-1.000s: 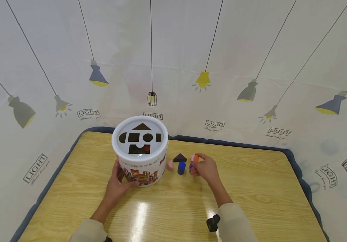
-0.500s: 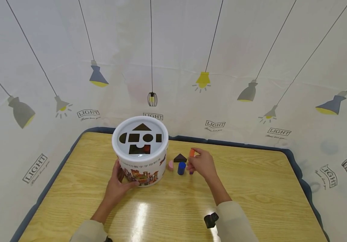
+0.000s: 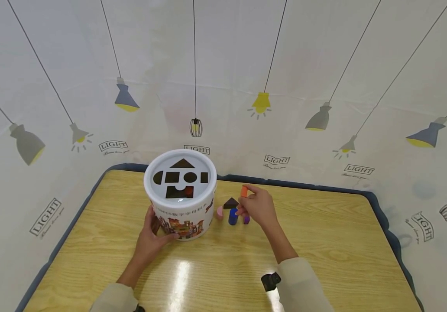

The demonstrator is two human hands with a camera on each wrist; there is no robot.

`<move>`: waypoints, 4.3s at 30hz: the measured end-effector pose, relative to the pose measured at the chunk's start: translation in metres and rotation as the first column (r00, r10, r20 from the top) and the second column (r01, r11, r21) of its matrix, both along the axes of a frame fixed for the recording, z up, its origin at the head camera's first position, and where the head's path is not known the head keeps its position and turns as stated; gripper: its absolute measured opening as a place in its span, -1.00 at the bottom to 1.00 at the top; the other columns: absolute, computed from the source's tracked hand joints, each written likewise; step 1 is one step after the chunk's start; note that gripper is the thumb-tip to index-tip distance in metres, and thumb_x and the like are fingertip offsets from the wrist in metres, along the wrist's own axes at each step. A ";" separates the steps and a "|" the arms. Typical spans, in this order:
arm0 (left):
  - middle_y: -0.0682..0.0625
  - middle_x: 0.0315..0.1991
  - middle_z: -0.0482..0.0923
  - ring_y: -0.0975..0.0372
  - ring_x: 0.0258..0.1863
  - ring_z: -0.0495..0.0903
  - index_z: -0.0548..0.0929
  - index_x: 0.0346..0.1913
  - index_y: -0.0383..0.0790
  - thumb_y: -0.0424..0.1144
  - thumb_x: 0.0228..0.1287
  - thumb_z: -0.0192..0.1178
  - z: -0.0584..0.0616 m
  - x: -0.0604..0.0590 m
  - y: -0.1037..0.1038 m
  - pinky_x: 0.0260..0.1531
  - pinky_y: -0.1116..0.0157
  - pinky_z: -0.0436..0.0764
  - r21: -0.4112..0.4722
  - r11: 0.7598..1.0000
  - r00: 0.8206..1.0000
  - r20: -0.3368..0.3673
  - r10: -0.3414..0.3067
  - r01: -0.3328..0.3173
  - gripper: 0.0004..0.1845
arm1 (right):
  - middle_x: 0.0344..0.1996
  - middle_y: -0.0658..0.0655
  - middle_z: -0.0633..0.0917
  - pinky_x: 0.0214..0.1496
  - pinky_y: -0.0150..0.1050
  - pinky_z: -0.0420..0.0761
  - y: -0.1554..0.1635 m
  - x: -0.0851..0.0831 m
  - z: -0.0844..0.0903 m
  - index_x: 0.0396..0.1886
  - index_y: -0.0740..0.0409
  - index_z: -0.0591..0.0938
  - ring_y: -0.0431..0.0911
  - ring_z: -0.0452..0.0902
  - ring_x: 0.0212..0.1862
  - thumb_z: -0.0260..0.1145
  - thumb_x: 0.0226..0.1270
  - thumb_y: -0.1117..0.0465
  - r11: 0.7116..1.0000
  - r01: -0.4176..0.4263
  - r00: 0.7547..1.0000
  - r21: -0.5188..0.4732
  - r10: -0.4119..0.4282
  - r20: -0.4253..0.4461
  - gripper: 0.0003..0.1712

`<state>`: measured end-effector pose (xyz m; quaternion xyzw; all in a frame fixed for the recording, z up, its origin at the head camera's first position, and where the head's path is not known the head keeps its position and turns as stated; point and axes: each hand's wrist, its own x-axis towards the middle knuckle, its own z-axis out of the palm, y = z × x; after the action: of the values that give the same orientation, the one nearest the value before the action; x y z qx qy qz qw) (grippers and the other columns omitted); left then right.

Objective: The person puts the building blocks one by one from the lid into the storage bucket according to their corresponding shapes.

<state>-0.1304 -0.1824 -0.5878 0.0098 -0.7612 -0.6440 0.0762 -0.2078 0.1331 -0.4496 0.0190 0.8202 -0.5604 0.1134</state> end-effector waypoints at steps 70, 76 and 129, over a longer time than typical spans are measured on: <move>-0.12 0.49 0.14 -0.01 0.46 0.16 -0.07 0.56 0.13 -0.31 -0.19 0.60 0.032 0.011 0.003 0.49 0.06 0.17 -0.002 1.000 1.000 0.026 -0.012 0.012 0.30 | -0.52 0.22 0.70 -0.39 -0.17 0.79 -0.068 -0.003 0.070 0.31 0.15 0.48 -0.05 0.66 -0.56 0.31 0.32 0.29 0.977 -0.154 0.987 -0.145 0.147 -0.062 -0.45; -0.08 0.50 0.11 0.01 0.47 0.15 -0.08 0.55 0.23 -0.27 -0.18 0.61 0.034 0.011 0.003 0.49 0.08 0.17 -0.020 1.000 0.998 0.058 -0.003 0.005 0.30 | -0.51 0.23 0.70 -0.35 -0.11 0.80 -0.071 -0.009 0.069 0.30 0.15 0.50 -0.05 0.66 -0.56 0.33 0.31 0.27 0.971 -0.174 0.984 -0.164 0.166 -0.058 -0.45; 0.08 0.49 0.13 0.12 0.47 0.15 -0.10 0.48 0.54 -0.03 -0.24 0.62 0.002 0.001 -0.001 0.48 0.18 0.20 -0.074 0.996 0.996 0.080 0.045 -0.039 0.30 | -0.53 0.17 0.69 -0.39 -0.21 0.77 -0.080 -0.031 0.081 0.23 0.22 0.49 -0.12 0.60 -0.60 0.29 0.33 0.30 0.937 -0.347 0.934 -0.046 0.350 0.075 -0.53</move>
<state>-0.1294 -0.1829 -0.5855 0.0491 -0.7862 -0.6132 0.0589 -0.2390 0.0535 -0.3686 -0.1055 0.7963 -0.5431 0.2446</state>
